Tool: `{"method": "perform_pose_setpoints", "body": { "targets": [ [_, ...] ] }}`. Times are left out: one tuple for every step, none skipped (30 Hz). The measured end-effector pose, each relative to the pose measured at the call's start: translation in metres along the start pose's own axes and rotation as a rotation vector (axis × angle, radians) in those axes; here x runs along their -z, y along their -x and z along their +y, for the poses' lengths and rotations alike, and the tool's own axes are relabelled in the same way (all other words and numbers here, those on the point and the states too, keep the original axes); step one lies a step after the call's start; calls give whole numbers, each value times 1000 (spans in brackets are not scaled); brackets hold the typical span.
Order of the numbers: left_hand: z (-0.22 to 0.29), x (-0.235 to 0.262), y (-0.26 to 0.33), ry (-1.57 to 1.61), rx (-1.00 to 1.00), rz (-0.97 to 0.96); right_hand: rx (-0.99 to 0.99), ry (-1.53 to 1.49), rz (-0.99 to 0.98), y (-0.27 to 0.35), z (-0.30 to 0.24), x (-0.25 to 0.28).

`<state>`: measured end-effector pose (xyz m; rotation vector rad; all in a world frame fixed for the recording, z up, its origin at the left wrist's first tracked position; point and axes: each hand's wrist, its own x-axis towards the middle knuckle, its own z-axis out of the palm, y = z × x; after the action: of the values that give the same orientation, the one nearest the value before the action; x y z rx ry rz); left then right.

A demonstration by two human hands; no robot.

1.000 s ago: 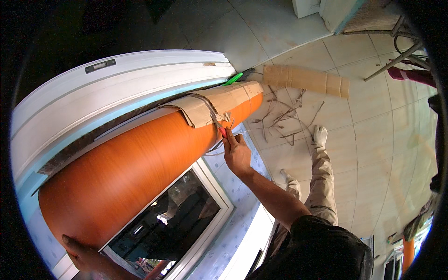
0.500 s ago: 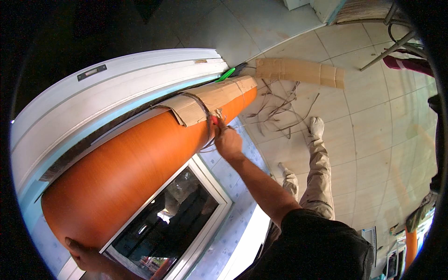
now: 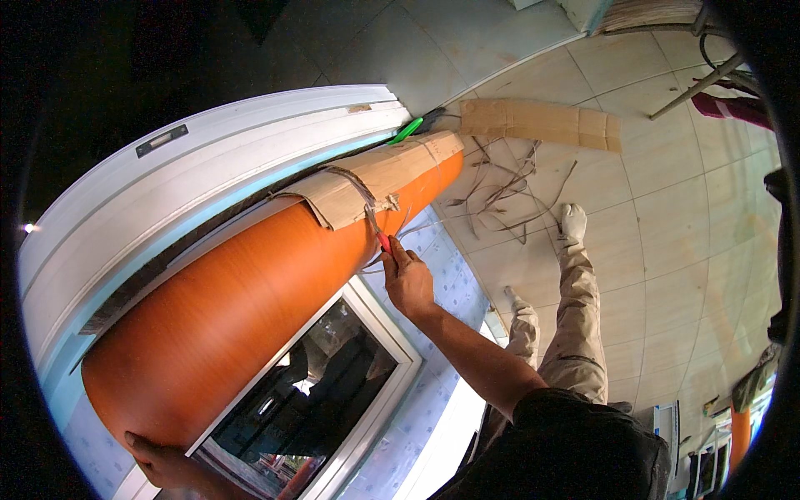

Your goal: The person unrolls a large orange and black mat in a tiled room. They use a utility knife to cut the packaging, then unroll the mat and smooth it out on the floor.

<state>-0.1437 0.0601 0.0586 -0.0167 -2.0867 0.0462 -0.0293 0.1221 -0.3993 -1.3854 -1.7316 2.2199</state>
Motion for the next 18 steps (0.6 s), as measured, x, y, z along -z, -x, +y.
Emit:
{"method": "perform_pose_setpoints", "body": {
  "targets": [
    [-1, 0, -1, -23, 83, 7, -8, 13, -2, 1, -1, -2],
    [-3, 0, -2, 8, 4, -2, 9, 27, 4, 1, -2, -3],
    [-5, 1, -3, 13, 8, -5, -14, 52, -15, 1, -2, -3],
    [-6, 0, -2, 3, 97, -2, -49, 82, -42, 0, -2, -2],
    [-7, 1, -1, 15, 13, -16, -39, 90, -33, -2, -3, -1],
    [-8, 0, 1, 15, 16, -19, -36, 101, -32, -4, -4, -1],
    [-8, -1, 3, 17, 18, -23, -2, 94, -24, -6, -5, -2],
    [-7, -2, 6, 16, 20, -28, -50, 131, -14, -7, -6, -4],
    [-5, -4, 9, 21, 31, -33, -64, 149, 5, -7, -8, -9],
    [-3, -6, 12, 31, 44, -38, -87, 166, 23, -9, -9, -15],
    [0, -8, 14, 38, 54, -43, -115, 206, 28, -9, -9, -24],
    [2, -9, 16, 39, 60, -46, -99, 178, 57, -10, -6, -31],
    [3, -8, 17, -8, 53, 26, -111, 153, 72, -10, -2, -40],
    [4, -6, 18, 30, 61, -51, -96, 119, 101, -10, 5, -47],
    [3, -4, 17, 23, 65, -48, -59, 166, 107, -16, 17, -50],
    [2, -1, 16, 32, 47, -13, -38, 237, 65, -21, 34, -46],
    [-1, 0, 13, 10, 59, -56, 14, 269, 88, -32, 55, -37],
    [-2, 1, 9, 14, 60, -58, 50, 333, 83, -48, 80, -18]
  ]
}}
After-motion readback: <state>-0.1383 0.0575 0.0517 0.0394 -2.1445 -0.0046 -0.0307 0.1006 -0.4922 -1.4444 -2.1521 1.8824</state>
